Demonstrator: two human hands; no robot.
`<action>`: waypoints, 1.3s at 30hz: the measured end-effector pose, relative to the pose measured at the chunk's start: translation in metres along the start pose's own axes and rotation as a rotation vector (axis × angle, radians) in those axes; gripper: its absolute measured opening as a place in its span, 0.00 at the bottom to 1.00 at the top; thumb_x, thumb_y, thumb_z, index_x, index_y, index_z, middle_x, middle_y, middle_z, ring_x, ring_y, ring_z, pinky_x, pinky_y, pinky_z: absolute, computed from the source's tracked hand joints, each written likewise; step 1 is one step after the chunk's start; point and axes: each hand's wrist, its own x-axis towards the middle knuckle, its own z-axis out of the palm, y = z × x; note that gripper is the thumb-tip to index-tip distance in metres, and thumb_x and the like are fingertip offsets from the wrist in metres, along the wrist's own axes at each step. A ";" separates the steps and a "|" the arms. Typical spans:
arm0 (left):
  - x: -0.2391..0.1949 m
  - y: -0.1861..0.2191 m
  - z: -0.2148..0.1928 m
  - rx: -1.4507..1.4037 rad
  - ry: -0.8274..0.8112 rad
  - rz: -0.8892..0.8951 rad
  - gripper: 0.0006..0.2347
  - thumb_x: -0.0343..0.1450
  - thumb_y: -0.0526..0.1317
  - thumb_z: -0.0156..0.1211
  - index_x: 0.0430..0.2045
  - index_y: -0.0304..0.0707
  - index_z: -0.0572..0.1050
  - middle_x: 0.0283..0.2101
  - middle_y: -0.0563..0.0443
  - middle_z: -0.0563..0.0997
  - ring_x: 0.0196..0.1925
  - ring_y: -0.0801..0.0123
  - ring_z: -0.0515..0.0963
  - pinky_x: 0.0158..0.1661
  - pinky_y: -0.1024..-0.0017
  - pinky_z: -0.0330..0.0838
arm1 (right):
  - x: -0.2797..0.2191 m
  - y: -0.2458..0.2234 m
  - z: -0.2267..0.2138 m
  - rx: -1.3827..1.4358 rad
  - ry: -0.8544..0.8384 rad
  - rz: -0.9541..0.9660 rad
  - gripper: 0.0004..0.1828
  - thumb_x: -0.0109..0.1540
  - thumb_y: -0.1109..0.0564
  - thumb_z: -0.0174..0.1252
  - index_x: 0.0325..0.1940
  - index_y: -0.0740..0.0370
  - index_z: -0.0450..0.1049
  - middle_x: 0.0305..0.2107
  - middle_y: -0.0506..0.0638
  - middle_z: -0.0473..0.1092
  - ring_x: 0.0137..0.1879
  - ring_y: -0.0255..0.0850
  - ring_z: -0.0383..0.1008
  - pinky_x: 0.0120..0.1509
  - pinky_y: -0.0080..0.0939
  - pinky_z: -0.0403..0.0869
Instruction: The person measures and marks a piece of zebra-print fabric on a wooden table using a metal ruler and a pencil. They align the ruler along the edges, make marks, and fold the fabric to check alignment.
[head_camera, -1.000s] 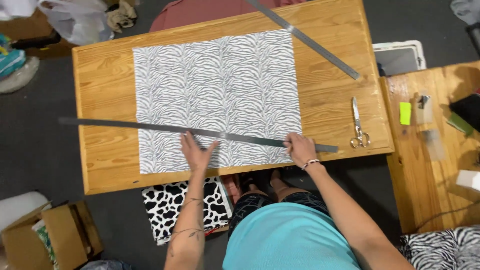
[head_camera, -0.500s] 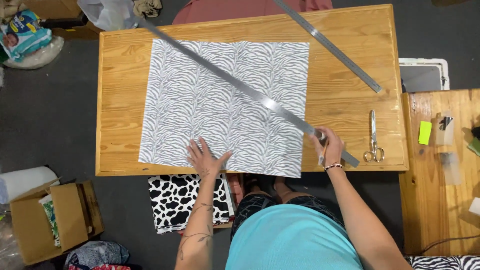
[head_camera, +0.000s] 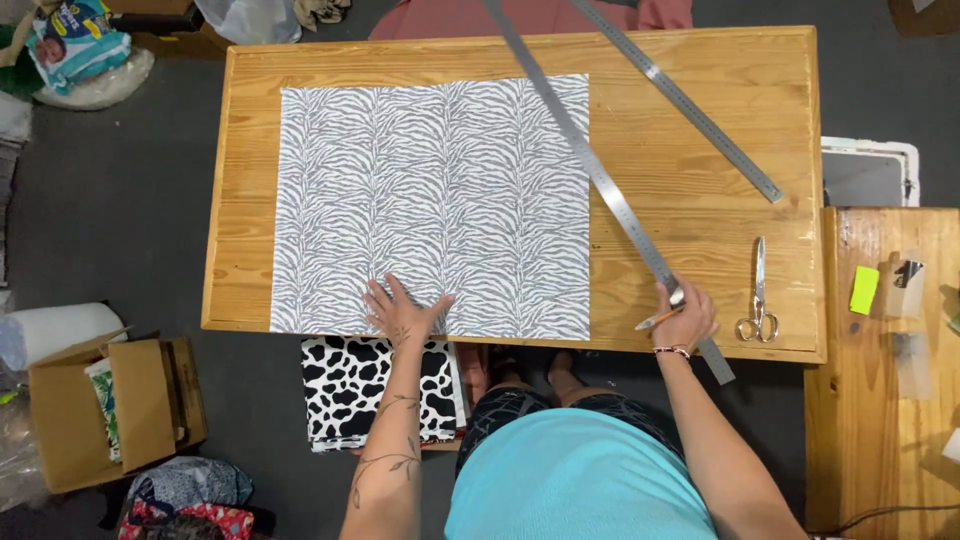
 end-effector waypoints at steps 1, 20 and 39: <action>0.004 0.000 0.004 -0.040 0.013 -0.011 0.56 0.58 0.72 0.65 0.75 0.43 0.42 0.77 0.35 0.34 0.78 0.45 0.32 0.71 0.44 0.23 | 0.000 0.003 0.002 -0.010 0.016 0.017 0.15 0.65 0.36 0.66 0.53 0.33 0.77 0.40 0.36 0.66 0.52 0.36 0.68 0.59 0.43 0.59; 0.069 0.049 0.049 -0.013 0.335 0.133 0.51 0.58 0.70 0.64 0.70 0.32 0.53 0.74 0.32 0.51 0.76 0.43 0.48 0.70 0.37 0.37 | 0.019 -0.076 -0.036 0.560 0.019 -0.003 0.08 0.68 0.62 0.55 0.51 0.57 0.71 0.47 0.51 0.58 0.54 0.46 0.62 0.62 0.45 0.62; 0.131 0.049 0.023 -0.396 -0.097 0.247 0.23 0.76 0.50 0.47 0.61 0.33 0.68 0.55 0.26 0.76 0.59 0.36 0.75 0.55 0.44 0.72 | 0.010 -0.148 -0.036 0.322 -0.519 -0.097 0.18 0.74 0.48 0.38 0.54 0.53 0.73 0.41 0.54 0.78 0.49 0.49 0.79 0.57 0.53 0.73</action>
